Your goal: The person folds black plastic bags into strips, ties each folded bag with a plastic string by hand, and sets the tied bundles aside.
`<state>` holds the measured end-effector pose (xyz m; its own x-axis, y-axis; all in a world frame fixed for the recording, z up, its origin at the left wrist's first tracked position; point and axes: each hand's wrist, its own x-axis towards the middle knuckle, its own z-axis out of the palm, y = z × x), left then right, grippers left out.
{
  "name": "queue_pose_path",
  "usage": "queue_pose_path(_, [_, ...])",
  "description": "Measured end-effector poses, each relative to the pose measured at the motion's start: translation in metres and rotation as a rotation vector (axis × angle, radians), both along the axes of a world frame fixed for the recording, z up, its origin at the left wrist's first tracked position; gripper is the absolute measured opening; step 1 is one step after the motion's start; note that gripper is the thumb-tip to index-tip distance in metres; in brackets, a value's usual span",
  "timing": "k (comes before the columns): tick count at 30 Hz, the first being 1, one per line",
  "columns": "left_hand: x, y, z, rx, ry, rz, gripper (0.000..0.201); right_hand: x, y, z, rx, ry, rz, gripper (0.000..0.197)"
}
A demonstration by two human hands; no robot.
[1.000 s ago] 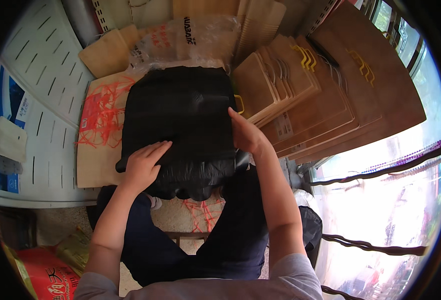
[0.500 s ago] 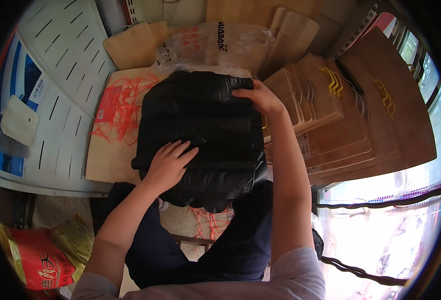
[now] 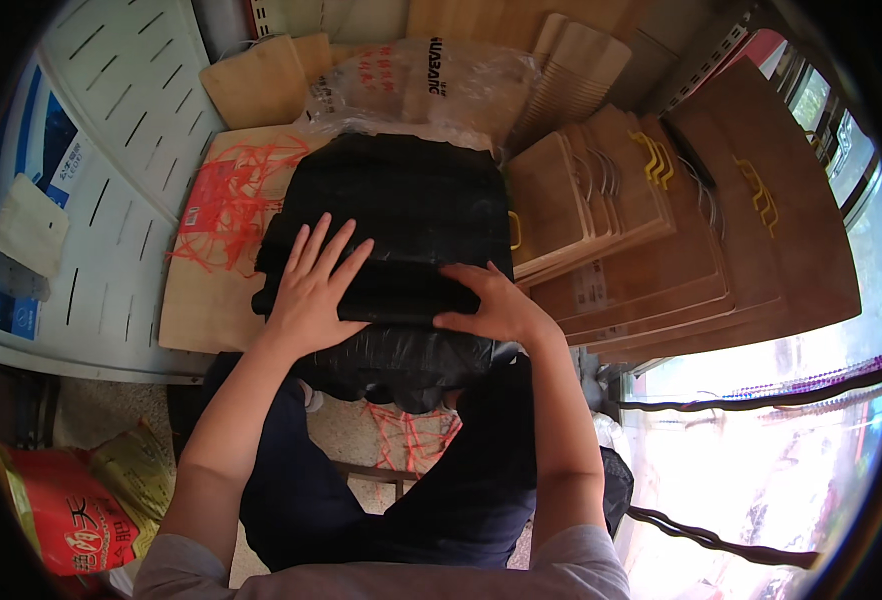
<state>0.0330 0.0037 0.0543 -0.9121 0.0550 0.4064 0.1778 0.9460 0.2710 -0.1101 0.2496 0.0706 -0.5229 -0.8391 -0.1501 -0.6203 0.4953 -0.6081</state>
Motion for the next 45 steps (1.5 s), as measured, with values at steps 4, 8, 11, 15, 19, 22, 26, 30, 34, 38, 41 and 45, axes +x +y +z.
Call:
queue_pose_path(4, [-0.001,-0.018,-0.018,-0.023,-0.283,0.064,0.083,0.010,0.013,-0.008,-0.014,0.118,0.057,0.073])
queue_pose_path(8, [0.005,-0.036,-0.008,0.087,-0.325,0.080,0.061,-0.003,0.021,-0.017,-0.038,0.075,0.048,0.064])
queue_pose_path(11, [0.013,-0.064,-0.012,0.250,-0.307,0.039,0.046,-0.011,0.021,-0.010,-0.101,-0.004,0.023,0.050])
queue_pose_path(15, [0.012,-0.092,0.005,0.658,-0.455,0.032,0.037,-0.022,0.021,-0.003,-0.089,-0.244,-0.258,0.039])
queue_pose_path(19, [-0.007,-0.107,-0.010,0.847,-0.436,0.189,0.042,-0.033,0.014,-0.023,-0.286,-0.390,-0.492,0.047])
queue_pose_path(22, [-0.021,-0.109,-0.037,0.900,-0.382,0.328,0.049,-0.043,0.008,-0.049,-0.505,-0.432,-0.565,0.057])
queue_pose_path(26, [-0.028,-0.106,-0.061,0.725,-0.191,0.412,0.052,-0.052,-0.001,-0.082,-0.395,0.020,-0.657,0.059])
queue_pose_path(30, [-0.029,-0.074,-0.034,0.436,-0.294,0.534,0.049,-0.046,-0.008,-0.080,-0.377,0.309,-0.617,0.051])
queue_pose_path(34, [-0.037,-0.066,-0.043,-0.159,0.052,0.270,0.041,-0.052,-0.013,-0.084,-0.368,0.395,-0.544,0.043])
queue_pose_path(38, [-0.048,-0.052,-0.051,0.006,-0.010,0.205,0.034,-0.040,-0.024,-0.065,-0.157,0.384,-0.603,0.039])
queue_pose_path(41, [-0.048,-0.051,-0.047,-0.003,-0.120,0.251,0.033,-0.030,-0.031,-0.058,-0.019,0.649,-0.549,0.041])
queue_pose_path(45, [-0.042,-0.050,-0.039,0.021,-0.071,0.232,0.030,-0.012,-0.067,-0.041,-0.290,0.731,-0.152,0.050])
